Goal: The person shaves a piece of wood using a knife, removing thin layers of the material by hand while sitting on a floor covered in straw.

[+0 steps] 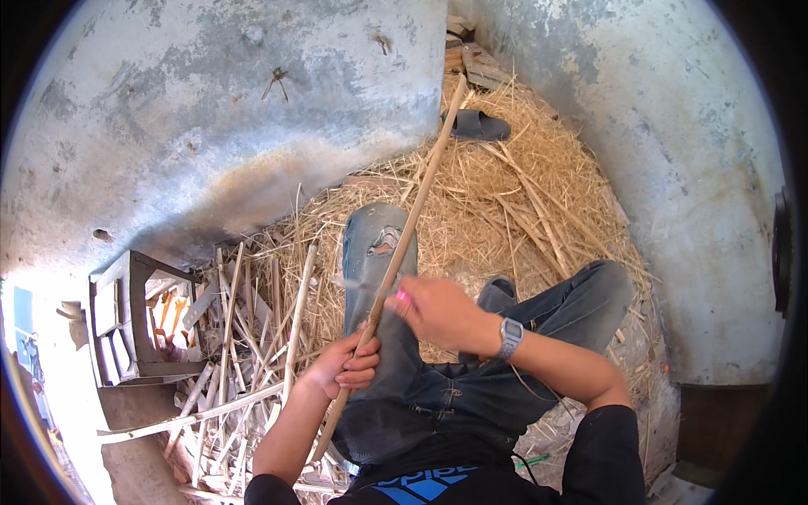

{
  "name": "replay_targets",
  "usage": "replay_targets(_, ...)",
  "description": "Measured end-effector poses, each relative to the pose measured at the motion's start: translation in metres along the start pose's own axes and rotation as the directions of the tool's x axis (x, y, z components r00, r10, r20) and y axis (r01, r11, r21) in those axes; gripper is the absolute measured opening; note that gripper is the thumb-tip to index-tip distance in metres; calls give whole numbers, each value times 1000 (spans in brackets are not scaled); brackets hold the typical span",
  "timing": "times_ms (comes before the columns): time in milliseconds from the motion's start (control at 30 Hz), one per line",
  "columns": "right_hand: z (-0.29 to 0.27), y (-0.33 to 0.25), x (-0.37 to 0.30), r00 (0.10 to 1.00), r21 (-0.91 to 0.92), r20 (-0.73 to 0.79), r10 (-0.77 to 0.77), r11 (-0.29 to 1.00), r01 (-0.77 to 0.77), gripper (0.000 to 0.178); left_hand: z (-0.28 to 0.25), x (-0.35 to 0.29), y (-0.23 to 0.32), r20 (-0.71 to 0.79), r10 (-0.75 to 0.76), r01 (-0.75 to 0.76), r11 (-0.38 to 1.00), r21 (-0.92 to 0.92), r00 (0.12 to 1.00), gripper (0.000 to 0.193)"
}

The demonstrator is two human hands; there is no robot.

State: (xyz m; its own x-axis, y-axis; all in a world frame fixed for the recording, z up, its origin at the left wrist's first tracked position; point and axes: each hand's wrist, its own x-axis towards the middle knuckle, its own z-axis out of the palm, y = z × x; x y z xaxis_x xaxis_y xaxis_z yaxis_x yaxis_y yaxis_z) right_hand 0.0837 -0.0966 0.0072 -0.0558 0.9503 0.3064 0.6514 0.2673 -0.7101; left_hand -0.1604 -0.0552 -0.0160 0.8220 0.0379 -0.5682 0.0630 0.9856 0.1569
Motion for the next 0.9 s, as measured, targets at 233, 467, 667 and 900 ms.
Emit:
replay_targets(233,7,-6,-11,941,-275,316,124,961,-34,51,12,4,-2,-81,77,-68,993,101,994,53)
replay_targets(467,14,24,-4,968,-368,232,93,930,-1,52,16,7,-3,-120,111,-94,986,139,987,52)
replay_targets(667,-44,85,13,978,-432,58,201,888,-157,48,11,-8,-20,-185,34,-3,986,167,982,52)
replay_targets(900,6,10,-26,939,-298,337,67,954,39,47,11,-7,-28,-262,182,-90,940,328,948,53)
